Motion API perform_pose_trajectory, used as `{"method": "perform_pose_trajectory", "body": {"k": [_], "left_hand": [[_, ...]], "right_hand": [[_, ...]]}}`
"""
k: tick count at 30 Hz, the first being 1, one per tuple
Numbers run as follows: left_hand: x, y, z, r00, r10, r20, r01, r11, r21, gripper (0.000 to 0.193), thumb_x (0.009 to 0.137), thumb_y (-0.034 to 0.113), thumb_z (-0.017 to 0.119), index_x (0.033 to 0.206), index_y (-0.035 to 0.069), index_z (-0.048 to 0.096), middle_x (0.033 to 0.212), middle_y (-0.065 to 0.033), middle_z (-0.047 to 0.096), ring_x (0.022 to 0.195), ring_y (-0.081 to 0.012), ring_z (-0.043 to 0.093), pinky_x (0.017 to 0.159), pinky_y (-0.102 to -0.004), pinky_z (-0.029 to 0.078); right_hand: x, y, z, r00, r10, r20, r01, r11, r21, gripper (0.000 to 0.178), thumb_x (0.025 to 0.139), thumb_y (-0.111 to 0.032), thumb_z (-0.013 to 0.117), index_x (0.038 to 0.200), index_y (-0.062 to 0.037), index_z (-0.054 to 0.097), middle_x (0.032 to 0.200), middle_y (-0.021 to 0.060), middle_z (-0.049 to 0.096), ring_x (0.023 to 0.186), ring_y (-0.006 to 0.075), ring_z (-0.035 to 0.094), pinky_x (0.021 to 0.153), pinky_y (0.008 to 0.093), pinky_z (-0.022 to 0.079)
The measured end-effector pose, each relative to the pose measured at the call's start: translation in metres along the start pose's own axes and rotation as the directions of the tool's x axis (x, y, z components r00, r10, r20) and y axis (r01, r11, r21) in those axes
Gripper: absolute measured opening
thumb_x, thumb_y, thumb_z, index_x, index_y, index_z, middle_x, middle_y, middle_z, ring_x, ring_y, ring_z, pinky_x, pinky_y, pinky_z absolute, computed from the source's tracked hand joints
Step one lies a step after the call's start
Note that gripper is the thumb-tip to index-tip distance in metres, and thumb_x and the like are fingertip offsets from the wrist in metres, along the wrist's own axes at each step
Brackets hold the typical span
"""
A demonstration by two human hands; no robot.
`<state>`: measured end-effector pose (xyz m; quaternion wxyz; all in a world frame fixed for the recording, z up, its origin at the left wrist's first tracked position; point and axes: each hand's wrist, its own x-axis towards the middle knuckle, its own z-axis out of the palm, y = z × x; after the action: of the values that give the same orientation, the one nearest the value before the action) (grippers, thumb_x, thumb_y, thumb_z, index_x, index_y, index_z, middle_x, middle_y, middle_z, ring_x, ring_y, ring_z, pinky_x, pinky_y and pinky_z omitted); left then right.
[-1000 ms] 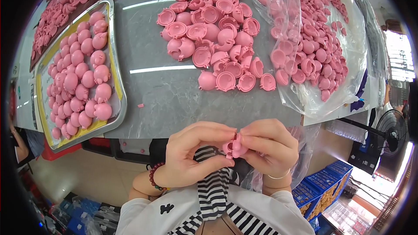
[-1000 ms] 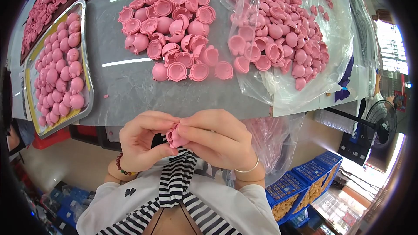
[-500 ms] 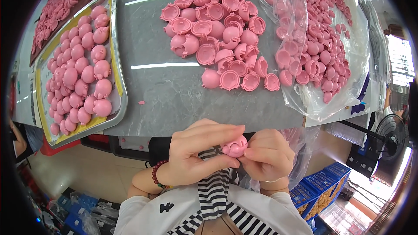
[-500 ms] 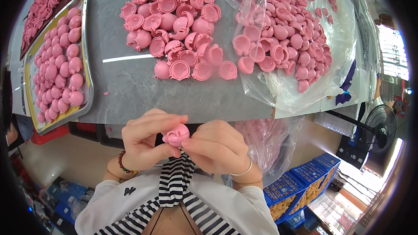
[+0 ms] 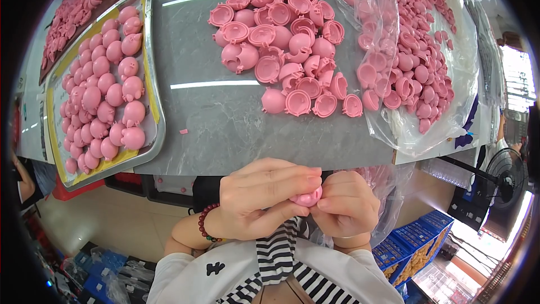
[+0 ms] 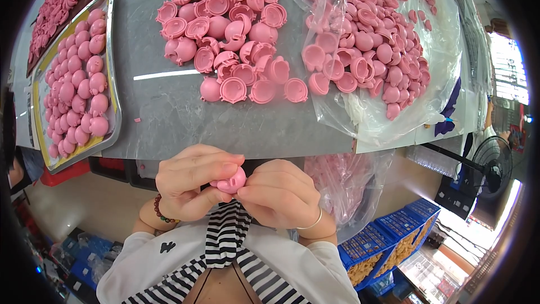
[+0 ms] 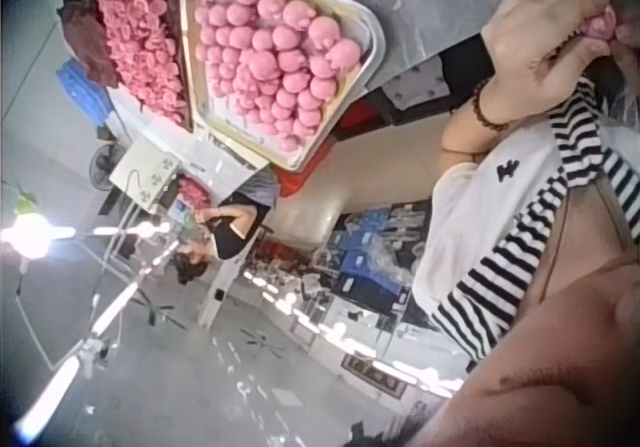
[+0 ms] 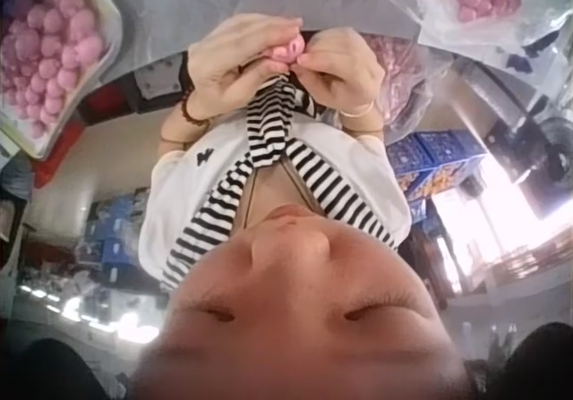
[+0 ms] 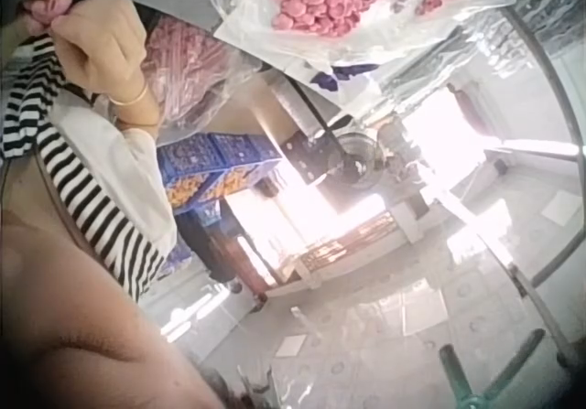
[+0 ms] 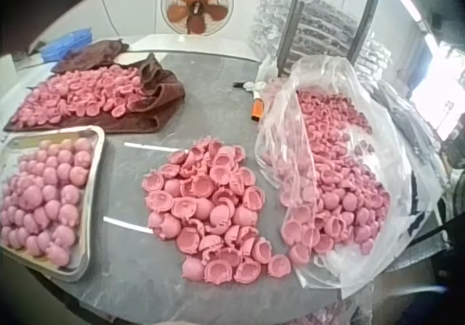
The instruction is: The worker applies glue to the edges of pink plastic shell halves and joins them together to form small spheres.
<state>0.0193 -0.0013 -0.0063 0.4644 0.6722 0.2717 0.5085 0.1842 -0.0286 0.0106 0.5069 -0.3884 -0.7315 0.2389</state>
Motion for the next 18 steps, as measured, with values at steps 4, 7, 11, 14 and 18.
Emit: {"method": "perform_pose_trajectory", "body": {"k": [4, 7, 11, 14, 18], "left_hand": [[0.003, -0.001, -0.003, 0.996, -0.039, 0.077, 0.044, 0.997, -0.057, 0.033, 0.069, 0.02, 0.07, 0.091, -0.003, 0.061, 0.09, -0.0187, 0.061, 0.078, -0.0256, 0.06, 0.069, -0.0309, 0.047], [0.002, -0.003, -0.006, 0.974, -0.182, 0.131, 0.218, 0.906, -0.364, 0.038, 0.065, 0.017, 0.072, 0.094, -0.003, 0.06, 0.096, -0.0143, 0.059, 0.086, -0.0232, 0.058, 0.075, -0.0313, 0.045], [-0.007, -0.003, -0.008, 0.934, -0.253, 0.251, 0.351, 0.522, -0.777, 0.055, 0.061, 0.031, 0.076, 0.1, -0.003, 0.055, 0.097, -0.0107, 0.053, 0.09, -0.0179, 0.052, 0.08, -0.0305, 0.041], [-0.011, -0.005, -0.008, 0.916, -0.27, 0.297, 0.372, 0.297, -0.879, 0.054, 0.066, 0.024, 0.074, 0.106, -0.003, 0.051, 0.097, -0.0107, 0.054, 0.09, -0.0177, 0.053, 0.079, -0.0307, 0.042], [-0.001, 0.001, -0.009, 0.876, -0.306, 0.372, 0.44, 0.192, -0.877, 0.045, 0.07, 0.012, 0.07, 0.107, -0.004, 0.049, 0.101, -0.0131, 0.055, 0.097, -0.0205, 0.054, 0.085, -0.0327, 0.041]], "right_hand": [[0.001, -0.003, -0.002, 0.999, 0.041, 0.005, -0.041, 0.999, 0.018, 0.028, 0.057, 0.004, 0.07, 0.082, -0.0045, 0.059, 0.073, 0.0049, 0.058, 0.061, 0.0211, 0.056, 0.054, 0.0279, 0.047], [0.0, -0.001, -0.012, 0.999, 0.025, -0.032, -0.024, 0.999, 0.035, 0.023, 0.06, 0.001, 0.07, 0.08, -0.0052, 0.06, 0.072, 0.0046, 0.058, 0.059, 0.0208, 0.055, 0.054, 0.0296, 0.047], [-0.01, 0.022, -0.061, 0.841, -0.192, -0.506, 0.003, 0.937, -0.35, 0.021, 0.072, -0.008, 0.062, 0.091, -0.0014, 0.055, 0.077, 0.0084, 0.055, 0.068, 0.0181, 0.052, 0.065, 0.0314, 0.045], [-0.012, 0.052, -0.123, 0.565, -0.319, -0.761, -0.476, 0.627, -0.616, 0.033, 0.076, -0.011, 0.061, 0.104, 0.0016, 0.047, 0.096, 0.0133, 0.051, 0.087, 0.0198, 0.048, 0.076, 0.0307, 0.041], [-0.033, 0.098, -0.212, 0.498, -0.289, -0.818, -0.617, 0.545, -0.568, 0.041, 0.078, -0.016, 0.061, 0.11, 0.0031, 0.044, 0.105, 0.012, 0.049, 0.091, 0.0184, 0.048, 0.077, 0.0303, 0.041]]}}
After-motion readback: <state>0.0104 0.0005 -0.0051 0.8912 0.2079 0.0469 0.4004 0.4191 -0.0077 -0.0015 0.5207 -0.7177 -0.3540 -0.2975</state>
